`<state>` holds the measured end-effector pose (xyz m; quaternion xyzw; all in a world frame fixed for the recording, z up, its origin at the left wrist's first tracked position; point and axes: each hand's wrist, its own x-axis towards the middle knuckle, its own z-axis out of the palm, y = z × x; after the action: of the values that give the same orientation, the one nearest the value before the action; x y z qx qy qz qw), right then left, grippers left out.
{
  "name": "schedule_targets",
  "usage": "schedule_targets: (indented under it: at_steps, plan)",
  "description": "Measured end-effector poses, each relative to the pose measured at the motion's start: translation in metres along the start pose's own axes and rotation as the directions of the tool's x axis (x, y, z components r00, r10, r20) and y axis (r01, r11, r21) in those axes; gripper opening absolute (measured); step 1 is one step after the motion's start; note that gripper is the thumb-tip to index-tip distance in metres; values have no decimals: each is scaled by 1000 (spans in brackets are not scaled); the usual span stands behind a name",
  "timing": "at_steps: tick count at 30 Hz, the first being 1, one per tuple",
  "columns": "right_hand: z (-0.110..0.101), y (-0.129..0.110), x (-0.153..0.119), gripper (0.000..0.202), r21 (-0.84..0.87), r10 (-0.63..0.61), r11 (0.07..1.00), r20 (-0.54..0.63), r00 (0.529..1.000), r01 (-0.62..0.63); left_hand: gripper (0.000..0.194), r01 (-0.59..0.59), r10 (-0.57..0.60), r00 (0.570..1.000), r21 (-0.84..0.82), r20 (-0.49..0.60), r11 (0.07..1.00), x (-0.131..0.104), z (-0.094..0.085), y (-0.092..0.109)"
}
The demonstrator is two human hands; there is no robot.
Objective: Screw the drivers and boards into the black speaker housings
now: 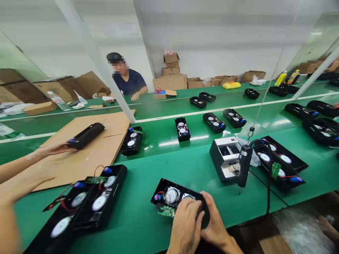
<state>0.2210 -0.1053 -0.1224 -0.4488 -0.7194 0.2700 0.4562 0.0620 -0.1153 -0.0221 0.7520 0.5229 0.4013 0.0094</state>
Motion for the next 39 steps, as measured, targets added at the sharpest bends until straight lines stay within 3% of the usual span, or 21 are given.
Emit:
schedule_targets:
  at_steps: [2,5,7,9,11,13,14,17,20,25,31,39]
  plan:
    - [-41,7,26,112,34,92,994,192,977,-100,24,-103,102,995,-43,-23,994,2,-24,-6]
    - [-101,14,70,99,67,103,986,482,870,-154,21,-231,232,972,-36,21,972,6,-56,-22]
    - [-130,11,90,94,40,122,983,594,795,-180,19,-288,288,953,-14,97,957,8,-66,-33]
    - [-142,-2,99,95,-14,145,985,617,773,-174,14,-318,316,942,-2,113,948,7,-65,-41]
    - [-139,-22,98,83,-28,98,995,538,837,-99,14,-314,313,945,-3,92,949,5,-59,-46]
    - [-124,-45,91,55,-7,-55,998,412,909,64,13,-281,281,957,-14,75,960,3,-50,-47]
    - [-113,-56,87,42,-10,-141,988,369,919,156,12,-256,257,964,-25,68,966,2,-46,-46]
    - [-82,-77,77,18,-120,-302,918,401,865,377,12,-178,182,982,-82,48,981,1,-36,-41]
    - [-64,-81,75,18,-288,-257,849,508,822,444,13,-142,147,988,-90,54,986,-2,-30,-42]
    - [-62,-81,85,21,-310,-111,862,657,746,401,24,-88,89,981,-12,174,996,-13,-32,-58]
    - [-63,-85,95,28,-276,6,905,769,640,323,6,-87,89,955,-19,284,996,-14,-35,-60]
    - [-67,-88,93,31,-241,5,920,797,604,310,22,-149,137,916,4,378,989,-14,-33,-58]
